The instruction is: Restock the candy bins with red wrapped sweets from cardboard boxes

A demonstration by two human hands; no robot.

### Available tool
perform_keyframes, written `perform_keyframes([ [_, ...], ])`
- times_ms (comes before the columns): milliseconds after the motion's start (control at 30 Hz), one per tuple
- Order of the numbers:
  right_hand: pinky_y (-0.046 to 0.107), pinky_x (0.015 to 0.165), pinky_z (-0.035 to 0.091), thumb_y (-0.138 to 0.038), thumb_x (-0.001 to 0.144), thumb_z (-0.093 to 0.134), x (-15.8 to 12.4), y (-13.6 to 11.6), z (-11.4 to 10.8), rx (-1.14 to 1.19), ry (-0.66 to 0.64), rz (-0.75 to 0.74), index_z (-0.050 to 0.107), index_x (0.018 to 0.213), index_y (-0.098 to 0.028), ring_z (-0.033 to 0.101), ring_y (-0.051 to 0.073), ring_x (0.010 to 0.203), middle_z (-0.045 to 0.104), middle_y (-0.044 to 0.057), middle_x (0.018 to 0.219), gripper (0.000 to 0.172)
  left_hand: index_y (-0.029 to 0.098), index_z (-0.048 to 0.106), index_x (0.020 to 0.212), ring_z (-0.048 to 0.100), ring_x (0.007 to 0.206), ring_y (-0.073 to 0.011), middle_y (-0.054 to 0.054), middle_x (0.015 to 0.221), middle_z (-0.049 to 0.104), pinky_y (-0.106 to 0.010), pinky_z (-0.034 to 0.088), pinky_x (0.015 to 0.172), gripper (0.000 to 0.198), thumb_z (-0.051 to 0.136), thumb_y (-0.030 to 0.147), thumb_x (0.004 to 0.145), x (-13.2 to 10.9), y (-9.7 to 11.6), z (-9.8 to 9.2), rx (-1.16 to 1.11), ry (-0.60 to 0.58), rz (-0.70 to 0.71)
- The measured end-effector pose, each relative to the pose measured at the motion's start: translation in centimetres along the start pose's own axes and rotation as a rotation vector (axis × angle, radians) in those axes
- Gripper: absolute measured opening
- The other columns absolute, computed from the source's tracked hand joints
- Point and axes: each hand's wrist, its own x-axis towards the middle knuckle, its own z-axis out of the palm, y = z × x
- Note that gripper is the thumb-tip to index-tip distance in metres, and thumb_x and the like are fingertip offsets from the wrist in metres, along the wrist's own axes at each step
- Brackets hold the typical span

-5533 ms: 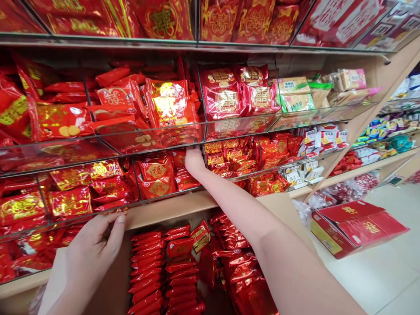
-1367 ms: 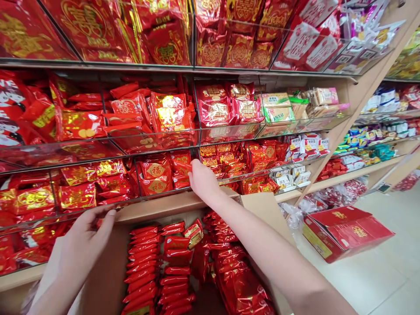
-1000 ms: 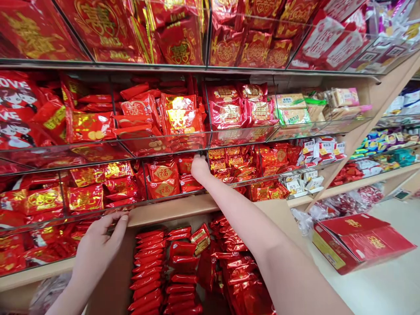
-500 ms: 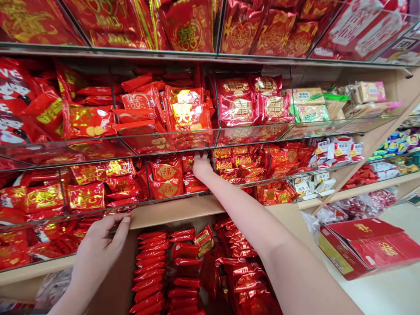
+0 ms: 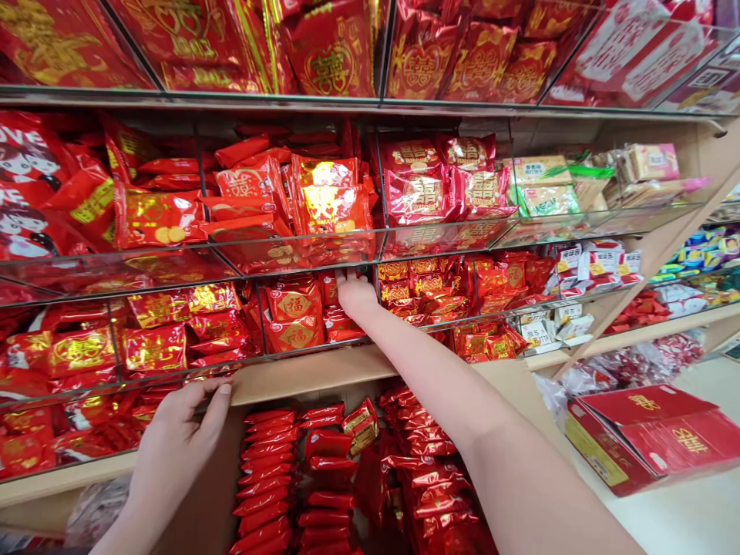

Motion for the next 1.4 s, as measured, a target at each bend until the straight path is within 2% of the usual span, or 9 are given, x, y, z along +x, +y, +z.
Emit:
perform_keyframes([
  [167,0.036,0.092,0.041,-0.016,0.088,0.033,0.8,0.8,-1.0,0.034,-0.097,-0.095,0.029,0.139,-0.014,0.051,0.027,0.112,0.034,0.019,0.138,0.051,0.020,0.063,0.084,0.058,0.081,-0.0231,-0.006,0.080,0.066,-0.033,0.044,0.071,0.033,0.040,0.044,0.081,0.0,0.1,0.0,-0.003,-0.010,-0.018],
  [333,0.031,0.099,0.035,-0.004,0.085,0.027,1.1,0.8,-1.1,0.044,-0.133,-0.160,0.025,0.140,-0.014,0.041,0.021,0.124,0.033,0.014,0.142,0.056,0.020,0.062,0.085,0.057,0.083,-0.0234,-0.006,0.081,0.066,-0.033,0.043,0.072,0.033,0.039,0.043,0.082,0.0,0.1,0.1,-0.002,-0.008,-0.030],
  [600,0.036,0.080,0.047,-0.007,0.085,0.030,0.7,0.6,-1.9,-0.033,-0.097,-0.092,0.037,0.132,-0.012,0.060,0.026,0.099,0.054,0.022,0.118,0.048,0.020,0.063,0.085,0.057,0.083,-0.0228,-0.006,0.083,0.066,-0.032,0.043,0.073,0.033,0.039,0.043,0.082,0.0,0.1,0.3,-0.008,-0.016,-0.026],
  [733,0.036,0.079,0.048,-0.006,0.085,0.032,-0.3,-0.1,-2.5,-0.069,-0.040,-0.068,0.046,0.121,-0.010,0.062,0.025,0.095,0.062,0.019,0.104,0.039,0.021,0.062,0.086,0.056,0.086,-0.0231,-0.005,0.086,0.066,-0.032,0.043,0.073,0.032,0.040,0.043,0.082,-0.1,0.2,0.1,-0.007,-0.031,-0.050],
  [1067,0.033,0.077,0.048,-0.006,0.085,0.034,-1.4,-0.5,-3.9,-0.105,0.035,-0.027,0.057,0.104,-0.010,0.061,0.024,0.092,0.064,0.016,0.097,0.030,0.021,0.062,0.086,0.057,0.086,-0.0225,-0.005,0.086,0.066,-0.032,0.043,0.074,0.032,0.040,0.043,0.082,0.0,0.0,0.2,-0.005,-0.035,-0.027],
  [1167,0.033,0.075,0.048,-0.015,0.086,0.039,-3.8,-0.8,-5.4,-0.116,0.081,-0.020,0.056,0.104,-0.010,0.060,0.025,0.094,0.061,0.017,0.101,0.025,0.021,0.063,0.087,0.057,0.086,-0.0220,-0.005,0.086,0.067,-0.031,0.043,0.074,0.032,0.040,0.043,0.083,0.0,-0.1,0.2,-0.003,-0.043,-0.013],
  [1267,0.033,0.070,0.048,-0.027,0.088,0.041,-9.0,-1.6,-6.0,-0.048,0.075,-0.154,0.058,0.098,-0.013,0.061,0.023,0.084,0.062,0.013,0.095,0.025,0.021,0.063,0.086,0.058,0.086,-0.0220,-0.005,0.086,0.067,-0.031,0.044,0.075,0.032,0.040,0.043,0.082,-0.1,-0.2,0.1,-0.008,-0.034,-0.014],
  [1333,0.033,0.069,0.048,-0.029,0.088,0.039,-13.5,-2.5,-5.2,0.063,-0.068,-0.384,0.061,0.089,-0.015,0.062,0.022,0.080,0.064,0.010,0.086,0.027,0.020,0.063,0.086,0.058,0.085,-0.0224,-0.006,0.085,0.067,-0.032,0.044,0.076,0.032,0.040,0.043,0.082,-0.1,-0.1,0.1,-0.016,-0.017,-0.011],
  [1400,0.033,0.066,0.049,-0.036,0.085,0.044,-18.0,-3.6,-3.0,0.144,-0.390,-0.578,0.064,0.085,-0.015,0.063,0.024,0.078,0.066,0.011,0.082,0.030,0.019,0.063,0.086,0.058,0.084,-0.0231,-0.007,0.084,0.067,-0.033,0.044,0.077,0.033,0.040,0.042,0.082,-0.1,0.0,0.1,-0.023,-0.002,-0.001],
])
